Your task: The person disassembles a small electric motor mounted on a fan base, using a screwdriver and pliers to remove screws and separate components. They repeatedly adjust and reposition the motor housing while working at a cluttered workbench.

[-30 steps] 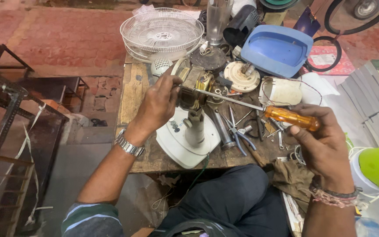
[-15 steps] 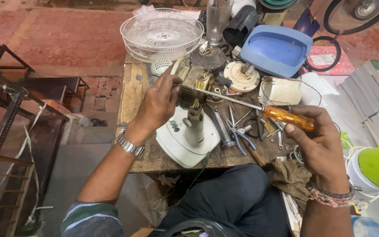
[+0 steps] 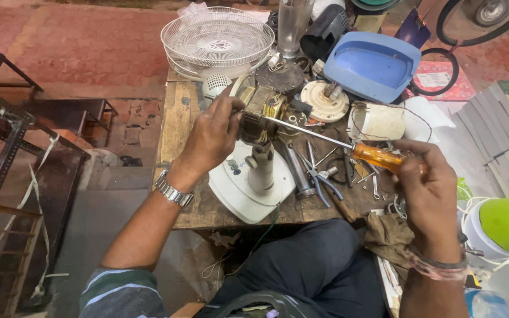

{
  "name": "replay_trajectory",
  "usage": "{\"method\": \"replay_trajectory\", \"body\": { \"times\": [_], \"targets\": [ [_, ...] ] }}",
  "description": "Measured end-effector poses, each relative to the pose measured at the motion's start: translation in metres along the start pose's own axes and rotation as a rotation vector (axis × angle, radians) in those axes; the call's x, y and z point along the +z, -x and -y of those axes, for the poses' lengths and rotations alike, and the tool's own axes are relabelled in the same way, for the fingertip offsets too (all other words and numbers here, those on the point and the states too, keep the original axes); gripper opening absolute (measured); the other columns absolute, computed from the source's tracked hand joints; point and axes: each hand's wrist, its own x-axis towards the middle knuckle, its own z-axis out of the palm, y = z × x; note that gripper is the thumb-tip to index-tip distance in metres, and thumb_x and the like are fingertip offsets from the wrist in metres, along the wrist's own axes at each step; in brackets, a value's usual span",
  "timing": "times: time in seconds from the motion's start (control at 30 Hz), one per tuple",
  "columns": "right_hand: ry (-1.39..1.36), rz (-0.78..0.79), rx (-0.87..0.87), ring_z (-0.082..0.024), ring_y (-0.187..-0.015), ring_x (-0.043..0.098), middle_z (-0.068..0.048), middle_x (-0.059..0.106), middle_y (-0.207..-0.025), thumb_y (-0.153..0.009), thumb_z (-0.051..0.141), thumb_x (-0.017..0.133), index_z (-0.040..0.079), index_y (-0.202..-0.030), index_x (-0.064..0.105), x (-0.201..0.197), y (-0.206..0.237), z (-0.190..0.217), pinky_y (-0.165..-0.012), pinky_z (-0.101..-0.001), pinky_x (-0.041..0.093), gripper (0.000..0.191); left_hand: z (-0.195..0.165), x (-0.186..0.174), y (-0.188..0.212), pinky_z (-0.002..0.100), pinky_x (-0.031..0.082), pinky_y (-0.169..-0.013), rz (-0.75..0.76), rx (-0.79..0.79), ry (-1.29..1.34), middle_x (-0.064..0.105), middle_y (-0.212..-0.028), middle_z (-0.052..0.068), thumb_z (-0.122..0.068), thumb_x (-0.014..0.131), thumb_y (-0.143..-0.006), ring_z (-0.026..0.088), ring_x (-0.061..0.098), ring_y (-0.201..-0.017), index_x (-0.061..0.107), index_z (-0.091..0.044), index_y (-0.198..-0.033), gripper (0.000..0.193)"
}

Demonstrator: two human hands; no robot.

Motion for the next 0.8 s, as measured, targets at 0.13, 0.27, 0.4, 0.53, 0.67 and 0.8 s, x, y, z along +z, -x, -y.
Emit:
{"method": "replay_trajectory", "body": {
  "times": [0.13, 0.27, 0.4, 0.53, 0.67, 0.8],
  "targets": [
    [-0.223, -0.029, -0.001, -0.003, -0.076, 0.06, 0.002, 0.066, -0.1, -0.098, 0.01, 0.064, 0.004, -0.123, 0.056, 0.008, -0.002, 0.014, -0.064, -0.0202, 0.05, 0.028, 0.0, 0.0, 0.003, 0.046, 0.057, -0.073, 0.012, 0.005, 0.03, 0.067, -0.106, 0.021, 0.004, 0.063, -0.098, 0.038, 0.071, -0.088, 0.049, 0.003, -0.126, 0.032],
    [0.082, -0.126, -0.047, -0.014, -0.067, 0.048, -0.016, 0.056, -0.087, -0.112, 0.012, 0.054, -0.001, -0.124, 0.063, 0.016, -0.001, 0.027, -0.059, -0.0274, 0.037, 0.02, 0.003, -0.001, 0.003, 0.043, 0.057, -0.073, -0.022, 0.031, 0.023, 0.07, -0.106, 0.02, 0.002, 0.065, -0.098, 0.036, 0.072, -0.088, 0.05, 0.003, -0.128, 0.033],
    [-0.298, 0.118, -0.107, -0.003, -0.09, 0.065, 0.001, 0.067, -0.108, -0.093, 0.012, 0.066, 0.007, -0.122, 0.051, 0.006, 0.0, 0.034, -0.066, -0.021, 0.054, 0.034, 0.004, 0.0, 0.003, 0.042, 0.058, -0.077, -0.023, -0.003, 0.007, 0.071, -0.105, 0.018, 0.001, 0.067, -0.101, 0.033, 0.074, -0.091, 0.053, -0.001, -0.122, 0.025],
    [-0.281, -0.038, -0.061, -0.008, -0.072, 0.057, -0.004, 0.062, -0.095, -0.097, 0.013, 0.063, 0.009, -0.127, 0.046, 0.008, -0.001, 0.02, -0.061, -0.0234, 0.047, 0.034, 0.0, -0.002, 0.003, 0.044, 0.056, -0.075, 0.009, -0.042, 0.054, 0.071, -0.104, 0.02, 0.004, 0.065, -0.096, 0.036, 0.072, -0.089, 0.049, 0.007, -0.137, 0.045],
    [0.135, -0.123, -0.023, -0.017, -0.064, 0.048, -0.016, 0.052, -0.08, -0.114, 0.01, 0.048, 0.004, -0.13, 0.055, 0.009, -0.002, -0.001, -0.057, -0.0299, 0.038, 0.018, -0.002, -0.003, 0.001, 0.043, 0.056, -0.075, 0.006, -0.06, 0.051, 0.071, -0.104, 0.02, 0.004, 0.065, -0.096, 0.036, 0.073, -0.089, 0.049, 0.008, -0.139, 0.046],
    [-0.041, -0.041, -0.126, -0.012, -0.068, 0.049, -0.009, 0.054, -0.088, -0.113, 0.013, 0.054, 0.006, -0.133, 0.05, 0.004, -0.006, -0.014, -0.059, -0.0265, 0.04, 0.022, -0.002, -0.001, 0.001, 0.045, 0.057, -0.082, -0.036, 0.018, -0.011, 0.071, -0.109, 0.02, 0.003, 0.066, -0.098, 0.038, 0.072, -0.096, 0.053, 0.002, -0.124, 0.029]
  ]
}}
